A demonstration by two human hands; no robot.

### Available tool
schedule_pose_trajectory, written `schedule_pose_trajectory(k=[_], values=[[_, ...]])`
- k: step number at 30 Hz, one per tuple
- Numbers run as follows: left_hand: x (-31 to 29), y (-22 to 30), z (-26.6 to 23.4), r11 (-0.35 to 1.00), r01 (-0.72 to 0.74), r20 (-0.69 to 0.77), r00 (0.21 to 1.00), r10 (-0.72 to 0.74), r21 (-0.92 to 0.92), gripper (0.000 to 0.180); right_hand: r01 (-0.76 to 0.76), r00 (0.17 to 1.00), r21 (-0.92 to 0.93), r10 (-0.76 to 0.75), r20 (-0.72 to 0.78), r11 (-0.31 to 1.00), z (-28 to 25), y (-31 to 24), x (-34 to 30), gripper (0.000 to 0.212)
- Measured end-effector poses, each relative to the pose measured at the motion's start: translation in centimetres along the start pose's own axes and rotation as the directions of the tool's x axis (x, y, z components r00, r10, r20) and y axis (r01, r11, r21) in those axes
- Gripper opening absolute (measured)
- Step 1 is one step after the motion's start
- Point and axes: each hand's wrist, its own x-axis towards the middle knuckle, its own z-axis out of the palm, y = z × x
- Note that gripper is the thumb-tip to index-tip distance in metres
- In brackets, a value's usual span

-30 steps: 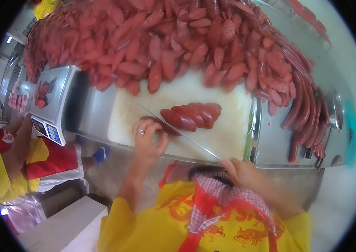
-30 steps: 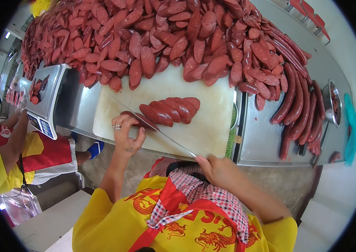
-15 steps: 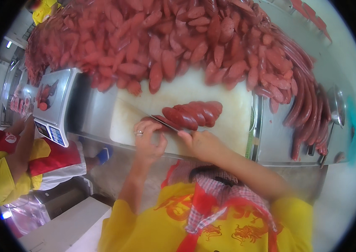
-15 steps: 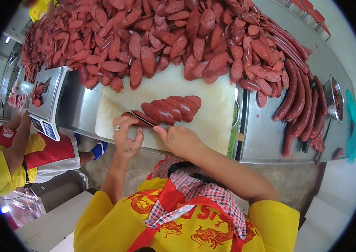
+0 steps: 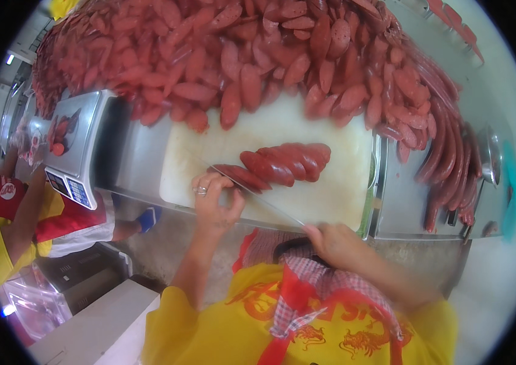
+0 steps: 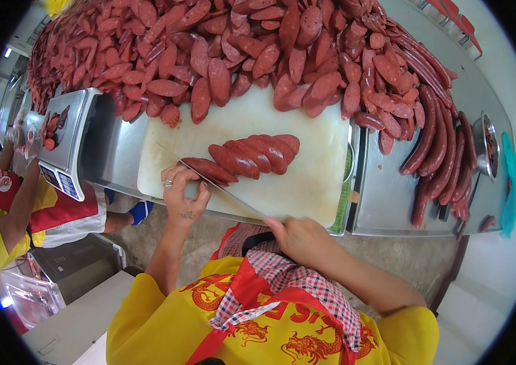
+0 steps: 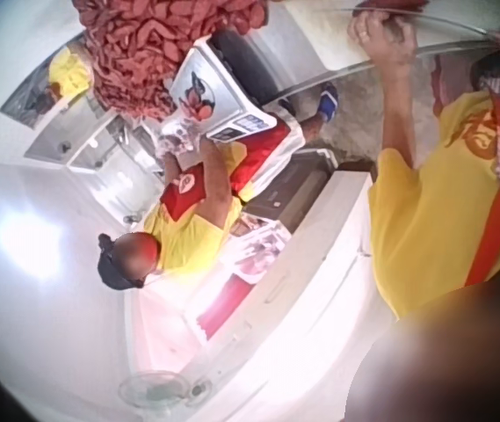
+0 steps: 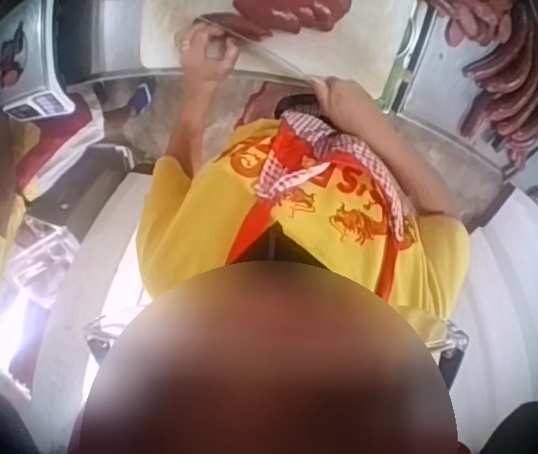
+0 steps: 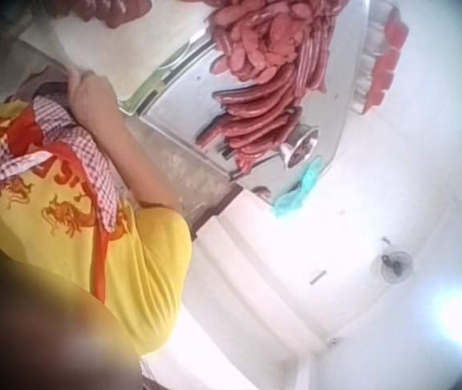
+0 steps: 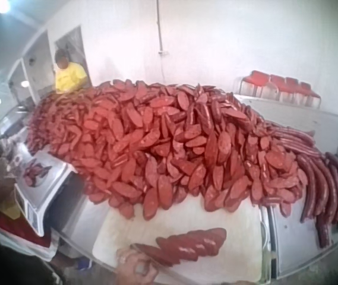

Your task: The person slices long red sausages into thin rounds on a white cutting board using a knife. Sliced pieces accumulate on the board and are periodically moved aside to make space for continued cutting.

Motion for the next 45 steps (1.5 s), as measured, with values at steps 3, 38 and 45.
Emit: schedule_pose_trajectory(k=[3, 38, 45], values=[[-0.1, 0.1, -0.1, 1.000, -0.011, -0.004, 1.000, 0.011, -0.003, 0.028, 0.113, 0.993, -0.004, -0.113, -0.037, 0.994, 2.3, -1.2, 5.5, 0.060], [18.9, 14.2, 18.4, 0.621, -0.083, -0.352, 0.878, -0.324, -0.779, 0.070, -0.361, 0.897, 0.604, 0.441, 0.017, 0.711, -13.7, 4.6, -3.0, 0.079], [30.0, 14.5, 21.6, 0.911, -0.074, -0.081, 0.996, 0.045, -0.406, 0.063, -0.317, 0.602, 0.465, 0.554, -0.575, 0.827, -18.6, 7.3, -5.0, 0.068]])
